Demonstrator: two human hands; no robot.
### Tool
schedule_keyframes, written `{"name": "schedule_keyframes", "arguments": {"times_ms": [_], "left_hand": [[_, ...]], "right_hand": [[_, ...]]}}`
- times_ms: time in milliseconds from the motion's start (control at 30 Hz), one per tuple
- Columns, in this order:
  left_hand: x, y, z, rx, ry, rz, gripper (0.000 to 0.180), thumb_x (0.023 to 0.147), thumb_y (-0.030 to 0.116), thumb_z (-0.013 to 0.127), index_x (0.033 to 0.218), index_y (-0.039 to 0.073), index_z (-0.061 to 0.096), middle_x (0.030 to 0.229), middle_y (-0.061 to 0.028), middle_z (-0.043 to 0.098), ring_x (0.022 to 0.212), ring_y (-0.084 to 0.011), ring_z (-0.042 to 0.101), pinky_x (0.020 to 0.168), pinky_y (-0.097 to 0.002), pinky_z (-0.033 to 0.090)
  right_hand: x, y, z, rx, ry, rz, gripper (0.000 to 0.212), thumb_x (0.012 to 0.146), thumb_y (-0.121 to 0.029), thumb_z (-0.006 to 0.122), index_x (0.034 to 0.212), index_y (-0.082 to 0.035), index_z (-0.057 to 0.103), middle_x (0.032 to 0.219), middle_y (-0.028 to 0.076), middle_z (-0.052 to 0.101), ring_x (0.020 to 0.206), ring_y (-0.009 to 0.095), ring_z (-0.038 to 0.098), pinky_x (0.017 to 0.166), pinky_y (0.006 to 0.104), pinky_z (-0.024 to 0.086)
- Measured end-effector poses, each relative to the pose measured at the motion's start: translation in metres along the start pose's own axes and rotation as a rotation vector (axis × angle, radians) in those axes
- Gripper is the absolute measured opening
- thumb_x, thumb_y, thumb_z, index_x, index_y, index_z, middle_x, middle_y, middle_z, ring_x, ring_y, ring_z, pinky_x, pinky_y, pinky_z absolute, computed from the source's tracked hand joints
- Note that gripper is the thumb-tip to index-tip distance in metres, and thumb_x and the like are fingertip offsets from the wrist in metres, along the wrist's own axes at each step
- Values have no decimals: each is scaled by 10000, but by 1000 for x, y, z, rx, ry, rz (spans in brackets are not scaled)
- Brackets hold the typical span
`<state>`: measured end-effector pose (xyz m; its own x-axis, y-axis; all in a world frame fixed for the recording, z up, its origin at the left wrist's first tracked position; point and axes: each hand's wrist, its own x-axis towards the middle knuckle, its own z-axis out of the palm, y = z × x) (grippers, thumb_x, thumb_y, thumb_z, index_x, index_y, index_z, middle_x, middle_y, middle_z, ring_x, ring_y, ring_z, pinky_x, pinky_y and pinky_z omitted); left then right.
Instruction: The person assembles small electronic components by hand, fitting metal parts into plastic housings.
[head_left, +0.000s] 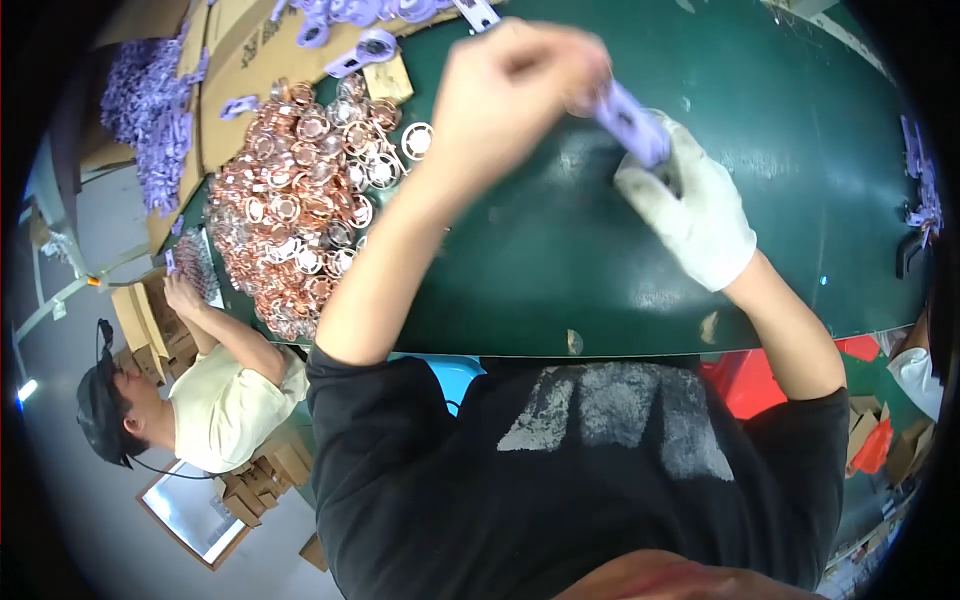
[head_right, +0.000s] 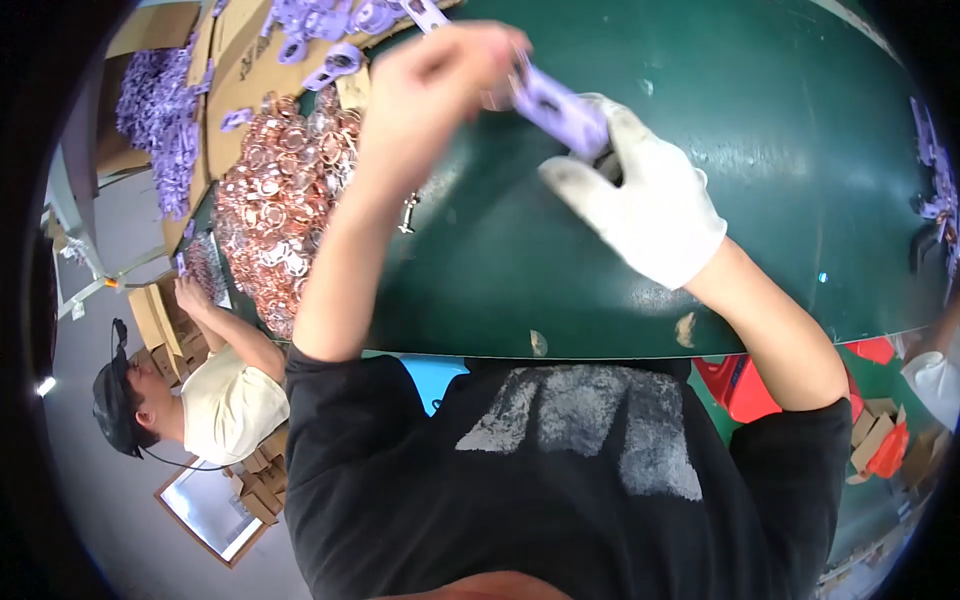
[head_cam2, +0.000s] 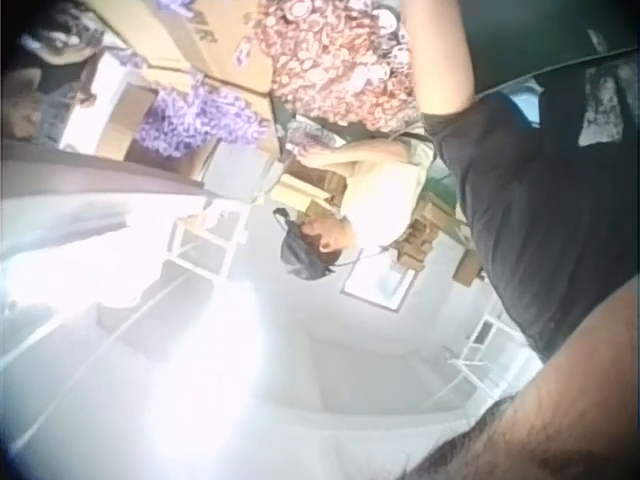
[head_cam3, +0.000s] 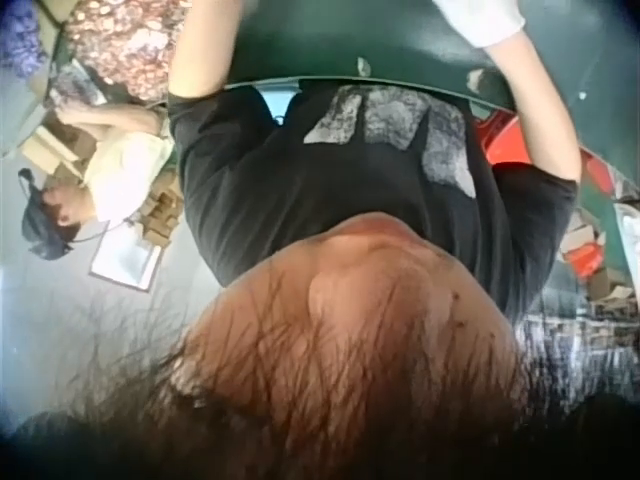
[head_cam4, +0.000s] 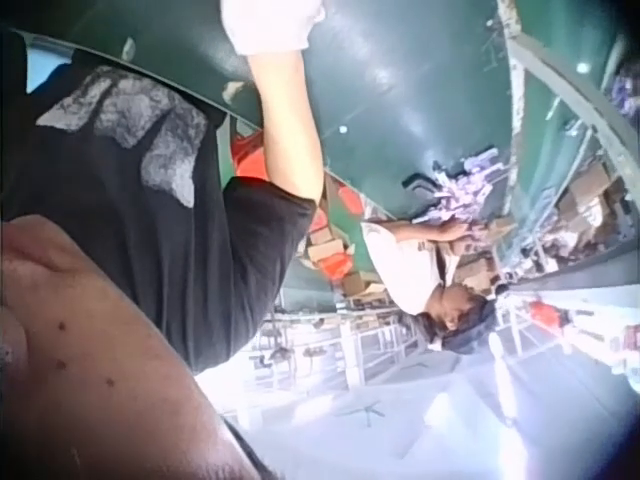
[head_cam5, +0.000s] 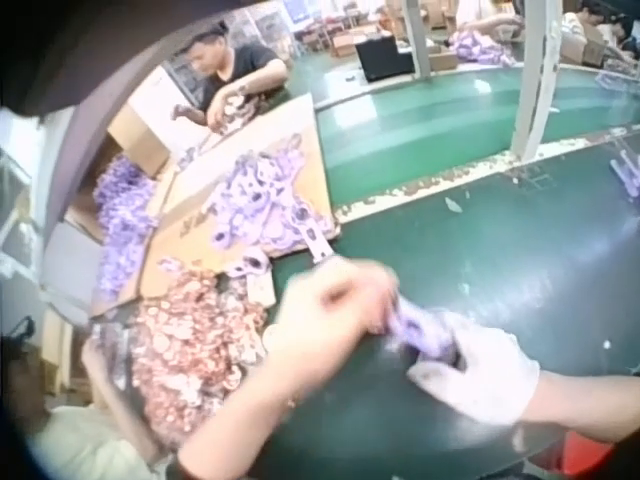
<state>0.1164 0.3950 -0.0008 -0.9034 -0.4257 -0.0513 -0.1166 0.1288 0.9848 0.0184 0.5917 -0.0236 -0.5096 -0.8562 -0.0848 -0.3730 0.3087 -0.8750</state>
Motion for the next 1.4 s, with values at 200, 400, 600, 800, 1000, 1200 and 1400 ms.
{"name": "schedule_keyframes", "arguments": {"times_ms": [200, 400, 600, 800, 1000, 1200, 1400], "left_hand": [[119, 23, -32, -162, 436, 176, 309, 1036, 254, 585, 1131, -30, 663, 871, -46, 660, 841, -171, 669, 753, -303, 529], [93, 1, -97, 1560, 29, 344, 332, 837, 87, 665, 1154, 142, 748, 1167, -108, 701, 1079, -282, 645, 943, -395, 553], [71, -10, -98, 1508, 103, 419, 430, 796, 100, 765, 1216, 156, 691, 1200, -76, 656, 1092, -339, 609, 968, -434, 520], [25, 37, -37, 1320, 54, 470, 335, 829, 225, 767, 1131, 97, 698, 1047, -120, 697, 969, -351, 665, 817, -443, 546], [-56, -1, 23, 1064, -9, 483, 443, 784, 263, 808, 1134, 50, 639, 1017, -101, 652, 982, -283, 666, 829, -380, 556], [-82, -32, -48, 1516, 603, 128, 504, 738, 497, 837, 968, 68, 708, 884, -98, 654, 798, -293, 660, 716, -419, 500], [-84, -42, -53, 1304, 476, 178, 356, 754, 351, 843, 969, 108, 696, 927, -55, 632, 886, -262, 633, 778, -418, 462]], "right_hand": [[7, 14, 3, 67, -6, 32, 444, 927, -268, 658, 1306, -42, 610, 880, 77, 707, 798, 193, 683, 803, 323, 544], [3, 11, 1, -9, -38, -14, 397, 944, -292, 609, 1287, -93, 621, 958, 122, 737, 907, 309, 718, 825, 387, 550], [4, 15, 3, -34, -33, -57, 373, 949, -269, 606, 1280, -98, 622, 959, 136, 740, 904, 331, 718, 839, 407, 556], [8, 15, 4, -291, 399, -505, 539, 778, -98, 776, 1285, -31, 607, 1239, 195, 607, 1159, 362, 586, 1019, 423, 473], [1, 0, 11, -498, 78, -322, 418, 832, -193, 766, 1208, -49, 654, 1011, 176, 715, 927, 351, 707, 785, 431, 563], [3, 3, 7, -590, 107, -83, 339, 875, -284, 707, 1148, -83, 698, 878, 150, 744, 821, 336, 736, 745, 417, 583], [5, -7, 2, -591, 37, -5, 353, 876, -312, 692, 1149, -89, 702, 906, 161, 746, 850, 347, 735, 768, 422, 584]]}}
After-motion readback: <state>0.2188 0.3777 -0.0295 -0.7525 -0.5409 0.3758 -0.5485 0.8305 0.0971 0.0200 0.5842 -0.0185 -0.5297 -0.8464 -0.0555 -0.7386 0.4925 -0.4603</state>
